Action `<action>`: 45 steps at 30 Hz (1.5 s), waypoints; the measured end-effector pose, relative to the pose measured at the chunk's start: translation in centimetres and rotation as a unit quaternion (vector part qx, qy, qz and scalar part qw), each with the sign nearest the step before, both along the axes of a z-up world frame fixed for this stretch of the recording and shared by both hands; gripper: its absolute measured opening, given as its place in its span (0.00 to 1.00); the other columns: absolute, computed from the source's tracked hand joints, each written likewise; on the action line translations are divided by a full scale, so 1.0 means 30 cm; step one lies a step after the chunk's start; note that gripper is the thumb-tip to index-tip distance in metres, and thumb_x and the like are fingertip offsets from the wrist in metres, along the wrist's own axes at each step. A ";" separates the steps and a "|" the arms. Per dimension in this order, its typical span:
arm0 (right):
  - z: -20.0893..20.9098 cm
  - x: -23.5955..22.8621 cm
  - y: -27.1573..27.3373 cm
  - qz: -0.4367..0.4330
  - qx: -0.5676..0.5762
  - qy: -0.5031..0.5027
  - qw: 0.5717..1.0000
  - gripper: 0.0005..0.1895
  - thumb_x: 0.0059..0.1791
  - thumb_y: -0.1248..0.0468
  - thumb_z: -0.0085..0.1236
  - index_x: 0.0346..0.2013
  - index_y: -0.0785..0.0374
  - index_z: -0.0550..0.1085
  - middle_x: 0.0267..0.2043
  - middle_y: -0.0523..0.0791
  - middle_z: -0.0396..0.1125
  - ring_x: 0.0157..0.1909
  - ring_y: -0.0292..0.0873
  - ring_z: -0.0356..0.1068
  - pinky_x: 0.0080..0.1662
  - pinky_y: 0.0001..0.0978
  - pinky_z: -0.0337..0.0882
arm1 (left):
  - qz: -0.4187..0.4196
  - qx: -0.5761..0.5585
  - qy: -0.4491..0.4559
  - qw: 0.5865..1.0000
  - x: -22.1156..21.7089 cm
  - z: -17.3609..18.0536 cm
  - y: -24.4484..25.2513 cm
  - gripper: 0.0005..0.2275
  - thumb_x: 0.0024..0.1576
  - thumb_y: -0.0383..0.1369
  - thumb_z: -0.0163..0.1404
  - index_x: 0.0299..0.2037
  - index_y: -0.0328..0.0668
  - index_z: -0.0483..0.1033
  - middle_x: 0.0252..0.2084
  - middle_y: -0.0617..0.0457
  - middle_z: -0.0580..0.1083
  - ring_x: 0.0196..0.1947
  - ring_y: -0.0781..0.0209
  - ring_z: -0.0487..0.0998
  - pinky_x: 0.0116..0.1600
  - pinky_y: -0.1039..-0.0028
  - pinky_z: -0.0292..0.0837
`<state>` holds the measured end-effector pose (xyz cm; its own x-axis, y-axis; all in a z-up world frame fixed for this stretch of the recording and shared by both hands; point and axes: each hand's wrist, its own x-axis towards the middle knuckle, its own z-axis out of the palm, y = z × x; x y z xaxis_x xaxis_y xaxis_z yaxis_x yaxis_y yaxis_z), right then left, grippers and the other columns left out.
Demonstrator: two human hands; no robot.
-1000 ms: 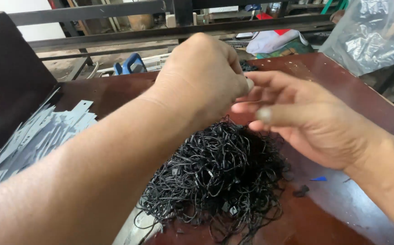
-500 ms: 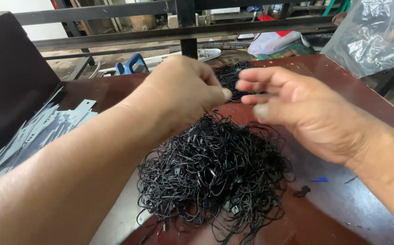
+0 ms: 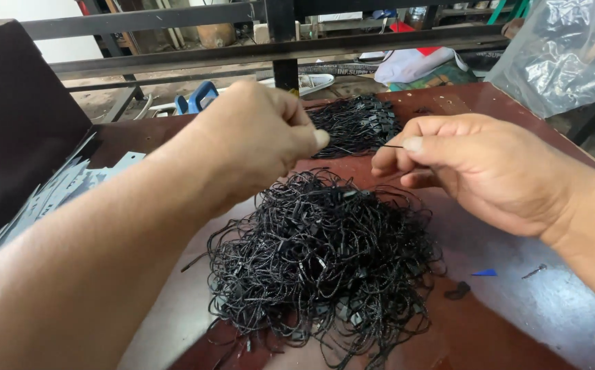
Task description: Untangling thin black garment tag cords from a pile and organizing them neatly on a table.
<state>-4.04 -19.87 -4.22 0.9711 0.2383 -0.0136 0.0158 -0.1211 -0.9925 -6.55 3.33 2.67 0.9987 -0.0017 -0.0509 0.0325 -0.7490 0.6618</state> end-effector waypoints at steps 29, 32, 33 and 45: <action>0.052 0.017 0.057 -0.074 -0.249 -0.073 0.963 0.07 0.53 0.67 0.54 0.38 0.63 0.81 0.34 0.47 0.77 0.40 0.39 0.74 0.49 0.28 0.68 | 0.121 -0.278 -0.183 0.935 -0.001 -0.001 0.045 0.09 0.68 0.33 0.48 0.33 0.48 0.71 0.22 0.60 0.70 0.20 0.71 0.68 0.28 0.78 0.69; 0.020 0.014 0.054 -0.104 -0.308 -0.154 0.933 0.07 0.53 0.63 0.56 0.35 0.57 0.82 0.30 0.41 0.77 0.35 0.33 0.72 0.46 0.24 0.67 | 0.109 -0.222 -0.142 0.958 -0.030 0.009 0.020 0.12 0.70 0.36 0.50 0.32 0.51 0.71 0.24 0.61 0.72 0.23 0.72 0.68 0.31 0.79 0.72; 0.001 0.014 0.044 -0.102 -0.269 -0.186 0.939 0.08 0.55 0.65 0.55 0.35 0.62 0.80 0.27 0.44 0.75 0.30 0.36 0.72 0.41 0.24 0.71 | 0.108 -0.188 -0.106 0.970 -0.042 0.008 0.010 0.11 0.70 0.38 0.48 0.34 0.52 0.72 0.26 0.61 0.73 0.24 0.72 0.68 0.32 0.81 0.72; -0.049 -0.051 0.035 -0.062 -0.269 -0.190 0.942 0.36 0.40 0.48 0.58 0.64 0.47 0.67 0.72 0.37 0.64 0.74 0.38 0.61 0.65 0.42 0.63 | 0.089 -0.153 -0.007 0.984 -0.055 -0.073 -0.025 0.11 0.62 0.40 0.55 0.28 0.49 0.77 0.18 0.58 0.71 0.17 0.66 0.65 0.24 0.71 0.63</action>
<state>-5.57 -18.82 -5.69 0.9501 0.1805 0.2545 0.3103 -0.6297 -0.7122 -8.21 2.57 0.48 0.9852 0.1598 -0.0613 0.1340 -0.4972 0.8572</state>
